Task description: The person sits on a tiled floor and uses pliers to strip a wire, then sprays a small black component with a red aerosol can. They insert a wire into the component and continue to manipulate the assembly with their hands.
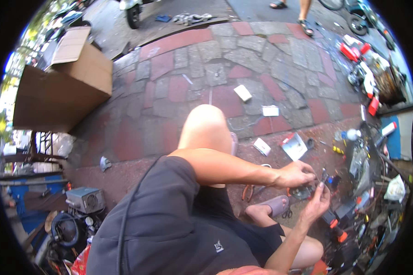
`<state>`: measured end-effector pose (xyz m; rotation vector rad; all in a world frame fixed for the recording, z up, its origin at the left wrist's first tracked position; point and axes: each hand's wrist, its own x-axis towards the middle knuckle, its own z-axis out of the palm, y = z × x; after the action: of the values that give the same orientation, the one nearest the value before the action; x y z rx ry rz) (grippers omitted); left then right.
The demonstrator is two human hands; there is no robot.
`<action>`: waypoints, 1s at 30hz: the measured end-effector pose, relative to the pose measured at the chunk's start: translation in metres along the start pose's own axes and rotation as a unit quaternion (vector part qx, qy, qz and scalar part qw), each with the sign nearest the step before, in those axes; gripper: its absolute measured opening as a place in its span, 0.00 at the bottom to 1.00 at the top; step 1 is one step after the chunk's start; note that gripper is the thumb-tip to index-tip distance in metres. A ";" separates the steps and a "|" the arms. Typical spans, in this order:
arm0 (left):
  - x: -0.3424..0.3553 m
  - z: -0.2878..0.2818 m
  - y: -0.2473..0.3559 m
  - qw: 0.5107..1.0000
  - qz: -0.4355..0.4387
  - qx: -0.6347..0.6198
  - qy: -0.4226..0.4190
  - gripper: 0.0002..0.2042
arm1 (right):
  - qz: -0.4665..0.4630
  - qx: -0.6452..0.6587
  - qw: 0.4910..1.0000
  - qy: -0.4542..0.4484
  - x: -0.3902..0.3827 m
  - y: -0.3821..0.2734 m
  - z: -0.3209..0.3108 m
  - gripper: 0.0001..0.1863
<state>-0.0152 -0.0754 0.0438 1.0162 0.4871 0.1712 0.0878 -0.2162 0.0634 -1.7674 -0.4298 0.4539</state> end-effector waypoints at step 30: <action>-0.001 -0.003 -0.004 0.999 -0.008 0.011 0.049 0.18 | -0.053 -0.094 0.992 -0.065 0.014 0.025 -0.019 0.13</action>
<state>-0.0178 -0.0757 0.0398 1.0281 0.5878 0.2019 0.1106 -0.2309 0.0420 -1.8905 -0.6750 0.4669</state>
